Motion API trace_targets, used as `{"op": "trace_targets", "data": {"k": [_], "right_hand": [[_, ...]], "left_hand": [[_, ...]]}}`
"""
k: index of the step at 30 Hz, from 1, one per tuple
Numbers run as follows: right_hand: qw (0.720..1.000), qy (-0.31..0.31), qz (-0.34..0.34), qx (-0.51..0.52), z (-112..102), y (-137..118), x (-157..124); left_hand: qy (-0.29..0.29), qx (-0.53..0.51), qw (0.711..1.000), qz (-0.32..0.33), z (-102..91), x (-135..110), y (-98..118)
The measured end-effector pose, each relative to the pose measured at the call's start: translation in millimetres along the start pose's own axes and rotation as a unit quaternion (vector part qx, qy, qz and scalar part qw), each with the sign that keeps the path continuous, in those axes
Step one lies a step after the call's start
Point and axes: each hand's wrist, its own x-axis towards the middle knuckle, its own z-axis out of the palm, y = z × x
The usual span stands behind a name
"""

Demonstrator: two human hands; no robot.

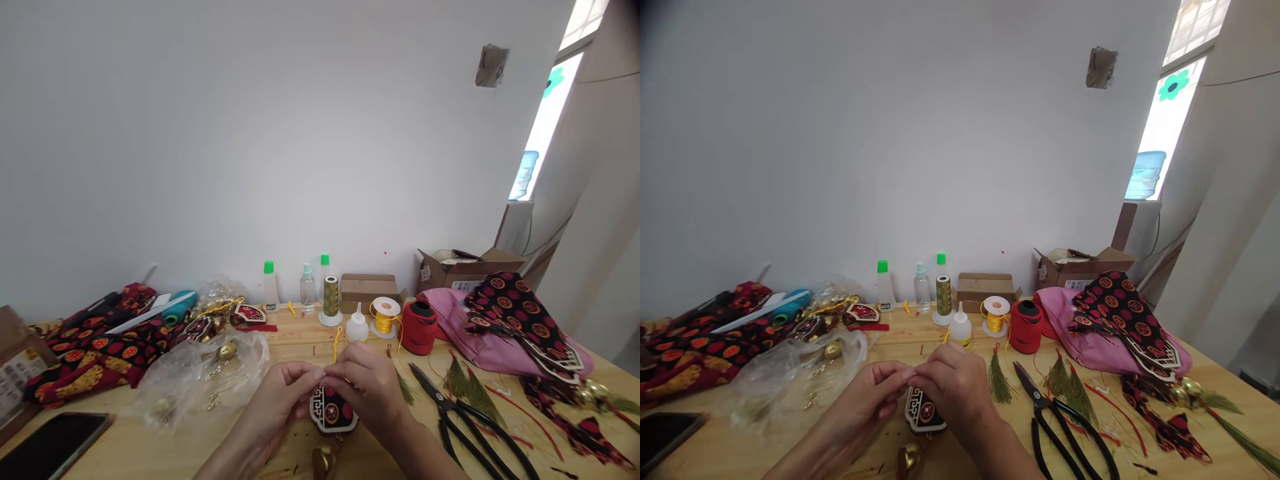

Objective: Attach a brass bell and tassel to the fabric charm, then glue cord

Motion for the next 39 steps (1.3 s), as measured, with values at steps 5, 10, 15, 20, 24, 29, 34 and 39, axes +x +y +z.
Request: {"op": "trace_targets", "data": {"k": [5, 10, 15, 20, 24, 29, 34, 39], "right_hand": [[0.996, -0.012, 0.069, 0.056, 10, -3, -2], [0.993, -0.008, 0.099, 0.068, 13, -3, -2], [0.995, -0.008, 0.095, 0.04, 12, -1, -3], [0.998, -0.01, 0.044, 0.034, 7, 1, -1], [0.999, -0.028, 0.011, 0.03, 4, 2, 0], [0.999, -0.031, -0.003, -0.006, 5, 2, -1], [0.998, -0.043, -0.007, -0.047, 3, 2, -2], [0.997, -0.048, 0.0, -0.063, 4, 0, -5]], "left_hand": [[0.012, -0.06, 0.998, 0.004, 0.1, 2, -4], [0.002, -0.034, 0.999, 0.024, -5.6, 6, -12], [0.007, 0.027, 0.998, 0.054, -8.6, 8, -14], [0.004, -0.007, 1.0, 0.028, -6.1, 5, -10], [0.003, -0.001, 1.0, 0.024, -6.5, 5, -10], [0.01, 0.033, 0.999, 0.041, -8.8, 6, -13], [0.005, 0.018, 0.999, 0.032, -7.0, 5, -13], [0.032, 0.051, 0.997, 0.039, -5.9, 6, -12]]}}
